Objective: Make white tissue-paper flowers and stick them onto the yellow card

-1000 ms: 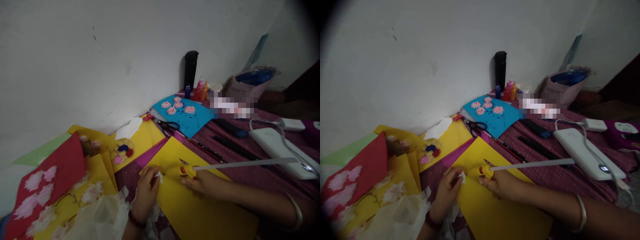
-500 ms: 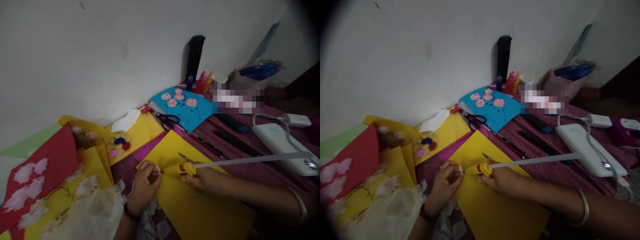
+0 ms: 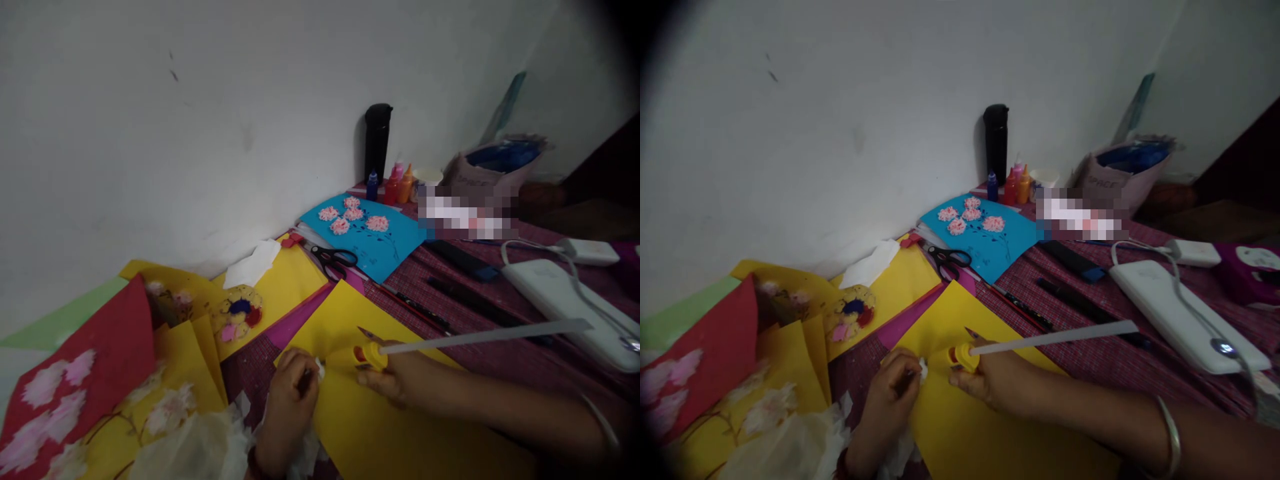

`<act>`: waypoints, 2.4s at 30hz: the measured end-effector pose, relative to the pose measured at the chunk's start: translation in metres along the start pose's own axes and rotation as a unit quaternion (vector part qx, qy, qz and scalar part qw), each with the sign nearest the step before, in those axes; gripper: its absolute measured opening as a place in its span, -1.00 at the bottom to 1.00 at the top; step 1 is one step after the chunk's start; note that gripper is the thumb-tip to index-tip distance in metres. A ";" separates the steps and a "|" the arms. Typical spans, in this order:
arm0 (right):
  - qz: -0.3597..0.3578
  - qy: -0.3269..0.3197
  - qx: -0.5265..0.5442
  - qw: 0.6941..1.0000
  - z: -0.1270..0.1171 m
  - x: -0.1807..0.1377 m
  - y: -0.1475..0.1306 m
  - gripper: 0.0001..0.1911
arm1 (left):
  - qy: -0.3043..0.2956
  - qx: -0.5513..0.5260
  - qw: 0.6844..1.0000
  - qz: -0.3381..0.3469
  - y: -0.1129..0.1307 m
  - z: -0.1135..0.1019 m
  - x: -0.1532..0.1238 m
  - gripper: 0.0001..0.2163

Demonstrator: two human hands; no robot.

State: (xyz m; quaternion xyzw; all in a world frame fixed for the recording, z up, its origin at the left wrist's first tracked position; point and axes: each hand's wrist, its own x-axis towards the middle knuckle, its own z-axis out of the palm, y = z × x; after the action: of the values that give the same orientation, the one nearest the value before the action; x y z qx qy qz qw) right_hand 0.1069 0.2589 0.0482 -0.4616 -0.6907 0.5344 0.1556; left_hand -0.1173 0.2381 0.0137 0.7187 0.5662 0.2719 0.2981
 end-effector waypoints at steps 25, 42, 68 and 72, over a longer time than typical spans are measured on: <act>-0.046 -0.005 -0.118 0.992 -0.011 -0.013 -0.010 -0.84 | 0.010 -0.008 1.000 0.005 0.002 -0.001 0.002 -0.84; -0.057 -0.028 -0.132 0.989 -0.009 0.000 -0.010 -0.86 | -0.002 -0.021 1.000 0.010 0.004 -0.003 0.001 -0.84; -0.082 -0.076 -0.242 0.964 -0.029 0.017 -0.030 -0.85 | 0.009 -0.032 0.999 -0.001 0.000 0.000 -0.001 -0.82; -0.069 -0.094 -0.233 0.965 -0.031 0.016 -0.031 -0.89 | 0.009 -0.032 0.999 0.005 0.000 -0.001 -0.001 -0.84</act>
State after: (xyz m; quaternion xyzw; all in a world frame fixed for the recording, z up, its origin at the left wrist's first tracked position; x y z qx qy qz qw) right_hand 0.1054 0.2902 0.0826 -0.3837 -0.8380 0.3877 0.0149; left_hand -0.1177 0.2371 0.0143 0.7092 0.5563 0.2976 0.3145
